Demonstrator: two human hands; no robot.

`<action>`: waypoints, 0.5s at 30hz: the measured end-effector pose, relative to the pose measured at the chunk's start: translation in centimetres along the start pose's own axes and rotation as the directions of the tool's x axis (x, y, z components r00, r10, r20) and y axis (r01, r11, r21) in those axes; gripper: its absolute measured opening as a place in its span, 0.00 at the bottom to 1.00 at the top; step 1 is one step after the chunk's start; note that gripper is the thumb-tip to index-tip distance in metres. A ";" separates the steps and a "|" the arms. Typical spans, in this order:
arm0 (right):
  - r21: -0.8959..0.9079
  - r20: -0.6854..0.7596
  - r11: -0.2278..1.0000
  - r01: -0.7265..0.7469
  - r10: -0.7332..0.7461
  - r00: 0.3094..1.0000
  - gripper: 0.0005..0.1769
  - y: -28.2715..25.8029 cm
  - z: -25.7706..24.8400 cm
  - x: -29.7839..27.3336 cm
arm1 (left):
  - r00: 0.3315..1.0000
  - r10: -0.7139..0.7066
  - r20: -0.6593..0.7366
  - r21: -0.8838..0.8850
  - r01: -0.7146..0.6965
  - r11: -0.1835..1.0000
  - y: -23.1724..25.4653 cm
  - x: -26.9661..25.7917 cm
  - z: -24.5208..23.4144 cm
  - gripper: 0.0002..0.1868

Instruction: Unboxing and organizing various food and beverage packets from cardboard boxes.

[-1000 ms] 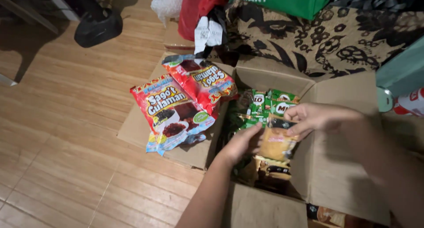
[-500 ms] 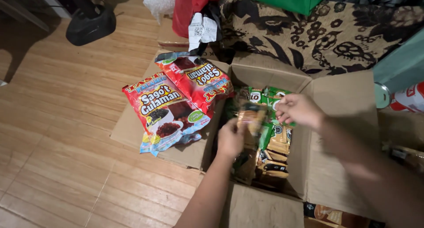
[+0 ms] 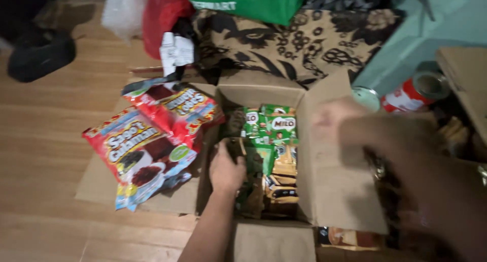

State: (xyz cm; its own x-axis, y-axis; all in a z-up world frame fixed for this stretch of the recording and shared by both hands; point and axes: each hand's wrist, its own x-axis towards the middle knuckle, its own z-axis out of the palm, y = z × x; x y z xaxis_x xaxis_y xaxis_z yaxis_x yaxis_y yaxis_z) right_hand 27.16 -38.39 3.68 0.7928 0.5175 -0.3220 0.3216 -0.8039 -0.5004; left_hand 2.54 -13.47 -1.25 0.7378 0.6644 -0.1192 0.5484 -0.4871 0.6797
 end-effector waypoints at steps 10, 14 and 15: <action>-0.833 0.063 0.547 -0.079 0.237 0.970 0.48 -2.1 -10.1 -17.7 | 0.957 0.257 -0.136 -0.033 -0.264 0.964 -0.8 0.0 2.2 0.24; -0.740 0.211 0.672 0.020 0.204 0.956 0.36 2.6 -10.6 -14.9 | 0.970 0.220 -0.101 -0.010 -0.222 0.975 -0.8 -0.2 2.6 0.19; -0.671 0.262 0.739 0.061 0.160 0.952 0.35 4.2 -10.7 -13.3 | 0.979 0.189 -0.081 -0.019 -0.191 0.981 -0.9 -0.2 2.5 0.16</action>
State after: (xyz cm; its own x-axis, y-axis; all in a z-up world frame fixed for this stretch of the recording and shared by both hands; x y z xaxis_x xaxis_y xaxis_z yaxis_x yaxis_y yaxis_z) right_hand 23.50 -51.81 14.49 0.6705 0.4411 -0.5966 0.6332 -0.7592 0.1504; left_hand 2.91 -14.57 -3.71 0.7939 0.6040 0.0700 0.3897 -0.5939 0.7039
